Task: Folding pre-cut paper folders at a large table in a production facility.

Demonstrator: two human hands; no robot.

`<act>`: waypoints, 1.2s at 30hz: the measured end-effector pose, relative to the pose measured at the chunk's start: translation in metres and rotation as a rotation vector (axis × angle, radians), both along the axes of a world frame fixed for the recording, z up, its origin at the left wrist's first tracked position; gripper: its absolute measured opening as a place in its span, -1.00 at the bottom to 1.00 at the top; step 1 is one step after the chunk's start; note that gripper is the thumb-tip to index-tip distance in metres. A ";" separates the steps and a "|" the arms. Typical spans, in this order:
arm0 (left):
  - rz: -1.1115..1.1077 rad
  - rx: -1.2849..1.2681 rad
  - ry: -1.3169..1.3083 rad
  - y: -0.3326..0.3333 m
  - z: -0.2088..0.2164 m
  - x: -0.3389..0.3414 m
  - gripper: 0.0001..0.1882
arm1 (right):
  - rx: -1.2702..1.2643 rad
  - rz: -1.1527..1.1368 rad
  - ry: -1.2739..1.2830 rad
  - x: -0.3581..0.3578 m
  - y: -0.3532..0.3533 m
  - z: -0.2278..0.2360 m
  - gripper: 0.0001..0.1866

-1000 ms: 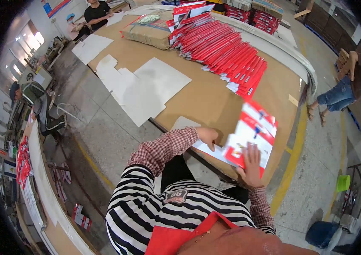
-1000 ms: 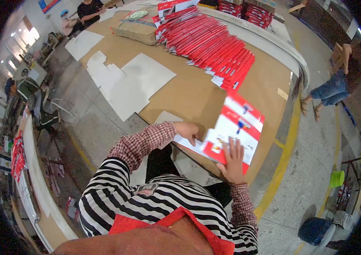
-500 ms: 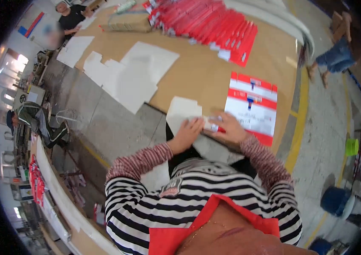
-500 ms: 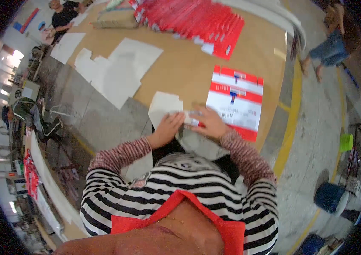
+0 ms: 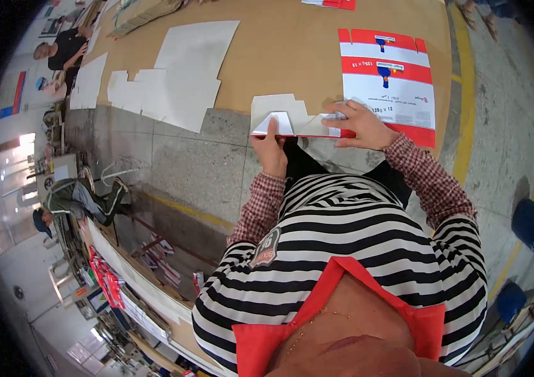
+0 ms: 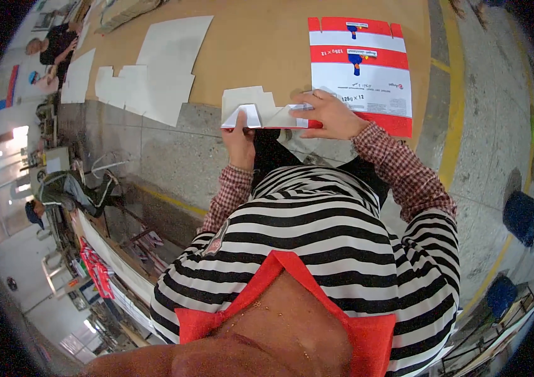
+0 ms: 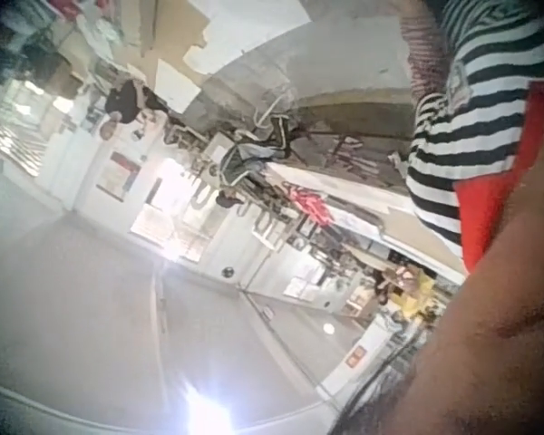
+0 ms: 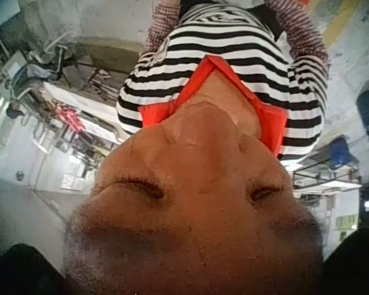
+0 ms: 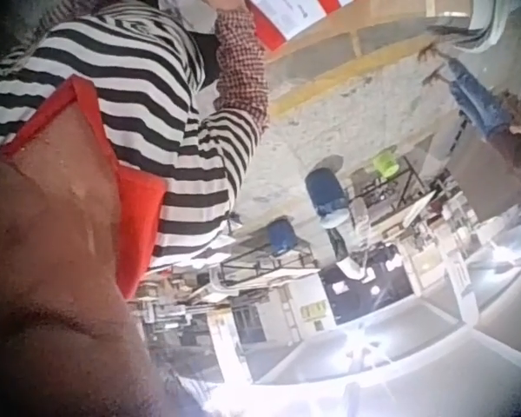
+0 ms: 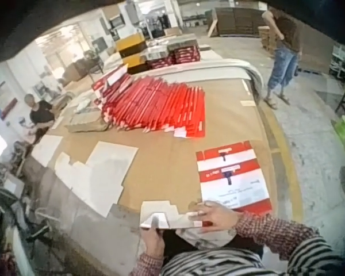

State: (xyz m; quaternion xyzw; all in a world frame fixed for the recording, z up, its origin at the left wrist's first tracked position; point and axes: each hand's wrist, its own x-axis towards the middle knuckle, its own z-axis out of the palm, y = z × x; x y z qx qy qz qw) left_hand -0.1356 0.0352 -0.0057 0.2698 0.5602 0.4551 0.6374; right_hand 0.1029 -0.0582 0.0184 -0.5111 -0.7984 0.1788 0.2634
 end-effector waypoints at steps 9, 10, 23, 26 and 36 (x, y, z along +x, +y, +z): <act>-1.162 1.450 0.805 0.029 0.033 0.068 -0.10 | -0.133 -0.070 -0.243 0.010 -0.011 0.018 -0.26; -1.252 1.460 0.873 0.037 0.032 0.069 0.03 | 0.066 -0.215 -0.193 0.015 -0.020 0.014 -0.23; -1.313 1.481 1.153 0.036 0.008 0.081 -0.05 | 0.044 -0.417 -0.180 0.021 -0.041 -0.005 -0.31; -1.322 1.404 1.218 0.033 0.013 0.096 -0.14 | 0.054 -0.426 -0.174 0.023 -0.040 -0.010 -0.40; -1.114 1.324 1.197 0.026 -0.003 0.117 -0.47 | 0.130 -1.310 1.349 0.055 -0.146 -0.007 -0.53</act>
